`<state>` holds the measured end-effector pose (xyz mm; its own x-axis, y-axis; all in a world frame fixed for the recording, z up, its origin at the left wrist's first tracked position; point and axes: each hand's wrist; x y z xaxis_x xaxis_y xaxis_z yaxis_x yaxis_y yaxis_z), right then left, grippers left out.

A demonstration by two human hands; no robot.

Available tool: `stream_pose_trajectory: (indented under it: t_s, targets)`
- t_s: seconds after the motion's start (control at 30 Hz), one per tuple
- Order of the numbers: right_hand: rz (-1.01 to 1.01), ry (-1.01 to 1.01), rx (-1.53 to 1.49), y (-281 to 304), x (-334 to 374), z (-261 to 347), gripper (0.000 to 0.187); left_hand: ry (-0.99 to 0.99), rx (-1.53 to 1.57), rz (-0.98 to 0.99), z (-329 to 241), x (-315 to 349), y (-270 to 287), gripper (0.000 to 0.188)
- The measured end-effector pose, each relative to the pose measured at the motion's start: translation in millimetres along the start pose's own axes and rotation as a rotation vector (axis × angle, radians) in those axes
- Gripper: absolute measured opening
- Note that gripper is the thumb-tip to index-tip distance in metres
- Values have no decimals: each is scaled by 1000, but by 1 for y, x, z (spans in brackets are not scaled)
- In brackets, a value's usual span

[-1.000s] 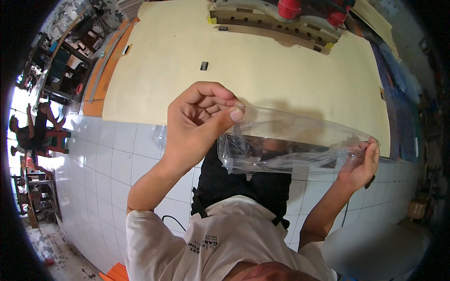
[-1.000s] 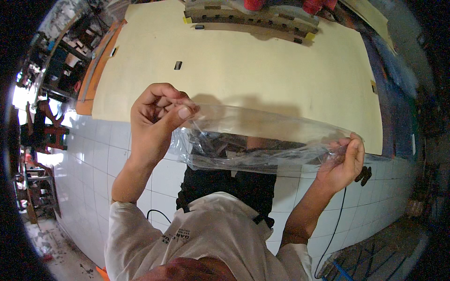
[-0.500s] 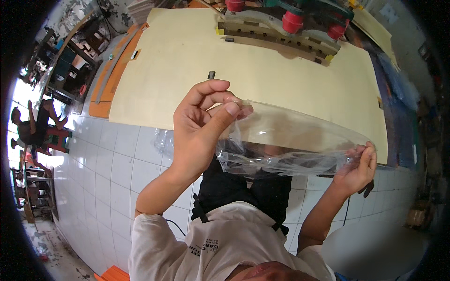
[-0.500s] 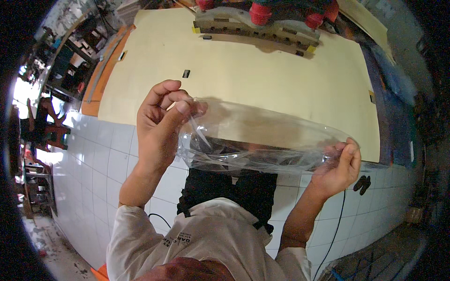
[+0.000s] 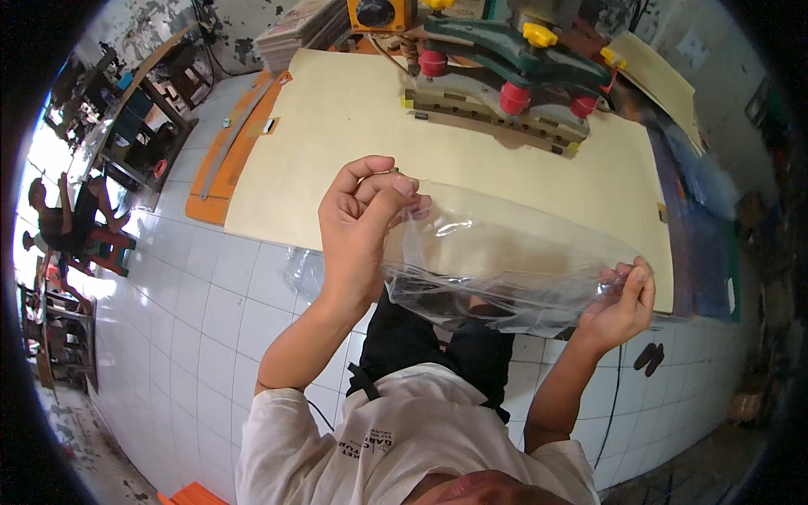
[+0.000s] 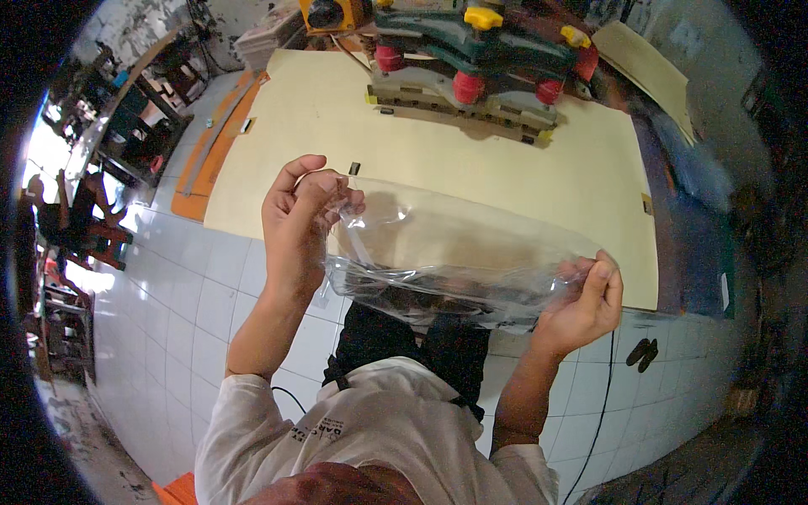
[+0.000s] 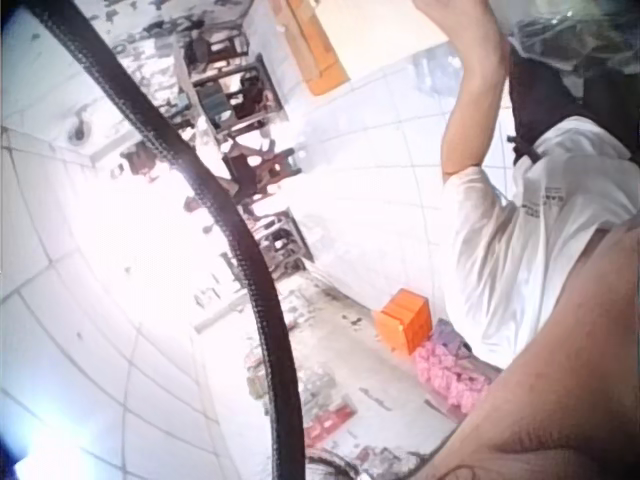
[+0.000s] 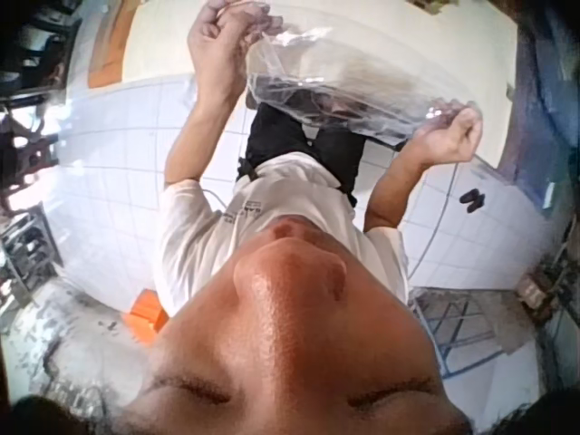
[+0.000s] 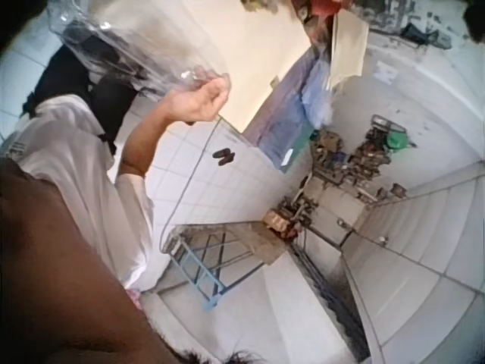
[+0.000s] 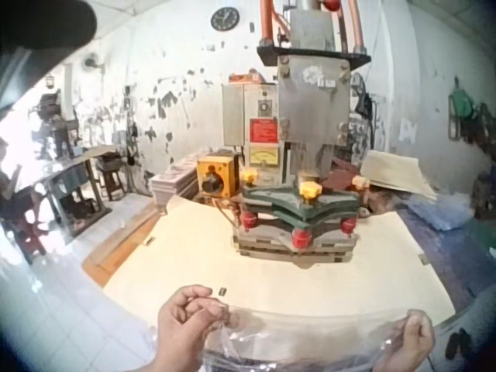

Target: The person unfolds and aligns plastic bags by hand, then positions and presses them under a heat sealing machine.

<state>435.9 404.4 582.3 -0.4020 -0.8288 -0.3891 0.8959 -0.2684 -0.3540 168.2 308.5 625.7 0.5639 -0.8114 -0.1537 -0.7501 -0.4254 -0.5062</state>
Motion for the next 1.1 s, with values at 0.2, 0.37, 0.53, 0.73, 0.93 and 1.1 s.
stream_pose_trajectory:
  t_s: [0.2,0.37,0.53,0.73,0.93,1.1]
  targets:
    - [17,68,-9,-8,-5,6,27,7,-52,2,-9,-13,-1,28]
    - [22,92,41,-12,-10,6,26,182,-27,67,-14,-22,2,22]
    - [6,105,92,-13,-12,8,28,322,-215,169,-14,-18,6,29]
    - [-21,132,150,-6,-19,7,29,273,-273,213,-17,-13,-1,25]
    - [-35,101,166,-4,-25,3,33,271,-341,267,-24,-19,-9,21]
    - [-6,104,108,-1,-29,-4,34,287,-318,277,-24,-24,-15,20]
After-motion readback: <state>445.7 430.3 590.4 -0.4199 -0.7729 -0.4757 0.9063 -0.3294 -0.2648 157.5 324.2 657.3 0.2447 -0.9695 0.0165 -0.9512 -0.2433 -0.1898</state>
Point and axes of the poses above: each hand's wrist, its own x-axis away from the middle knuckle, its own y-axis out of the back of the hand, z = x × y, and after that the axes turned 3 degrees about z, right-handed
